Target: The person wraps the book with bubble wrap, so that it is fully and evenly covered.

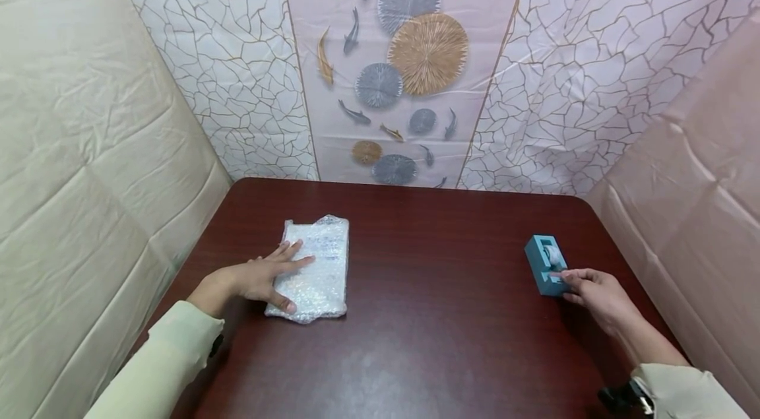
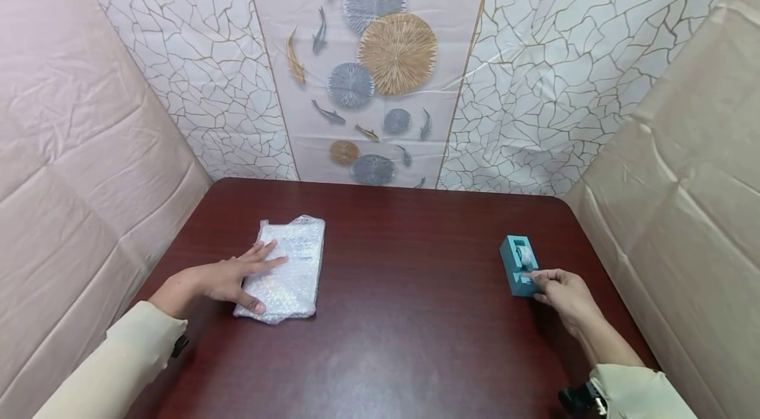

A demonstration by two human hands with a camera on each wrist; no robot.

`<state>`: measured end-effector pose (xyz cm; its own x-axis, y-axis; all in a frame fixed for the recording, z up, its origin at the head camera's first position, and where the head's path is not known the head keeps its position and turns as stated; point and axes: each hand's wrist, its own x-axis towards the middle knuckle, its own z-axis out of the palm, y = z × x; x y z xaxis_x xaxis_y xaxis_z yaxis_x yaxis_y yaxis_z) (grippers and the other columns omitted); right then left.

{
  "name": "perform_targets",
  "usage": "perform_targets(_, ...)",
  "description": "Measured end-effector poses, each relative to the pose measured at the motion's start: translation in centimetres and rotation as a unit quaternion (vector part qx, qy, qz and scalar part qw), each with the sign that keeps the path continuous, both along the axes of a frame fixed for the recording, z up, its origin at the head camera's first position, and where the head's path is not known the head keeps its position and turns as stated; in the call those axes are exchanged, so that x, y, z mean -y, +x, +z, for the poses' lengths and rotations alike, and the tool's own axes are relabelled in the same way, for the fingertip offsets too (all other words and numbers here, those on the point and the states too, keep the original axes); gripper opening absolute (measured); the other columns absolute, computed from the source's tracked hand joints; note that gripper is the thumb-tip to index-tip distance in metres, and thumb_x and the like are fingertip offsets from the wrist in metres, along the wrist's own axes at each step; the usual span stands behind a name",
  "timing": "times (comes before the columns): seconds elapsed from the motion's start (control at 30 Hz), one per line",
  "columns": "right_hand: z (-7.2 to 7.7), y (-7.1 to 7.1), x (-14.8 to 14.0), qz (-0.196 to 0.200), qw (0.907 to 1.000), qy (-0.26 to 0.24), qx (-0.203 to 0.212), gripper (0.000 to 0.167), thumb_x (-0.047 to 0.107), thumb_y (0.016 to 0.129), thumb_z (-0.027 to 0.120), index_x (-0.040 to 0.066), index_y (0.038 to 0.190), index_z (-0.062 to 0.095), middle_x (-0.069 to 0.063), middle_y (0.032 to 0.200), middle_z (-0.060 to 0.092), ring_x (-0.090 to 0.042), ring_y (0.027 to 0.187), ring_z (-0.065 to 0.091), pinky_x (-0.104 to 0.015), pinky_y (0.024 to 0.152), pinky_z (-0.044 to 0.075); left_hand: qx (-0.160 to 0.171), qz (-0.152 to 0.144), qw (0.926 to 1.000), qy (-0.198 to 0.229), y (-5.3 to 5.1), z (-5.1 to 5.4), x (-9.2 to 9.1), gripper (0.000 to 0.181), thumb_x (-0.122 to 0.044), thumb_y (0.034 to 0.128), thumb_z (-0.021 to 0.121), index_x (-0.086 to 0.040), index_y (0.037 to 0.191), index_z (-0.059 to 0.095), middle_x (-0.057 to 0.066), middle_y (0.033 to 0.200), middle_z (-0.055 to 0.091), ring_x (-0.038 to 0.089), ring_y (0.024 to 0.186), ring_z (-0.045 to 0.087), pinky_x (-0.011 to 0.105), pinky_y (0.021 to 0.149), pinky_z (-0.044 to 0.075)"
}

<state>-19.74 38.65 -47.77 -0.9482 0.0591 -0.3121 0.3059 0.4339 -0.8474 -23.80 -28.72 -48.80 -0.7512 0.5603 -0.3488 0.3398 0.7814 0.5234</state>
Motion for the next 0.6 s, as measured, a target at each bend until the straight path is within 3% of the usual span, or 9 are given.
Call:
perform_targets(0.13,-0.6,0.7,-0.3,-0.007,0.9977,-0.065,-0.015,0.029,0.019,0.118,0.048,-0.005,0.125,0.064,0.014,0.118,0.07,0.01,0.103,0.064,-0.02,0.093,0.062,0.001,0.0,1.0,0.002,0.1,0.0,0.0,0.112,-0.051,0.0875,0.091,-0.02,0.176,0.029,0.019,0.187,-0.003,0.051,0.171,-0.008,0.095,0.118,0.008)
perform_targets(0.2,-1.0,1.1,-0.3,-0.016,0.9932,-0.111,-0.03,0.021,0.016,0.117,0.051,0.002,0.114,0.067,0.025,0.111,0.068,0.011,0.104,0.064,-0.018,0.093,0.061,0.001,0.001,1.0,0.004,0.1,0.0,0.0,0.112,-0.051,0.0875,0.091,-0.02,0.176,0.03,0.019,0.187,-0.003,0.052,0.171,-0.008,0.094,0.119,0.008)
perform_targets(0.33,-2.0,2.0,-0.1,-0.021,0.977,-0.201,-0.067,0.015,0.01,0.116,0.055,0.0,0.107,0.063,0.027,0.113,0.074,0.014,0.108,0.066,-0.016,0.095,0.06,-0.001,0.001,1.0,0.006,0.1,0.0,-0.1,0.112,-0.051,0.0875,0.091,-0.019,0.176,0.03,0.02,0.187,-0.002,0.052,0.171,-0.008,0.094,0.119,0.007)
perform_targets(0.43,-2.7,2.5,0.0,-0.008,0.9599,-0.261,-0.102,0.013,0.004,0.115,0.054,-0.004,0.108,0.062,0.02,0.119,0.079,0.011,0.113,0.068,-0.017,0.097,0.06,0.0,0.001,1.0,0.007,0.2,0.1,-0.2,0.112,-0.05,0.0874,0.091,-0.019,0.176,0.03,0.02,0.187,-0.002,0.052,0.171,-0.008,0.093,0.12,0.007)
perform_targets(0.6,-3.4,3.0,-0.2,0.014,0.9394,-0.315,-0.135,0.014,-0.001,0.114,0.052,-0.006,0.108,0.063,0.013,0.127,0.079,0.007,0.12,0.069,-0.018,0.099,0.06,0.003,0.002,0.9999,0.012,0.3,0.2,-0.2,0.112,-0.049,0.0876,0.091,-0.019,0.176,0.03,0.021,0.187,-0.002,0.052,0.171,-0.008,0.093,0.121,0.006)
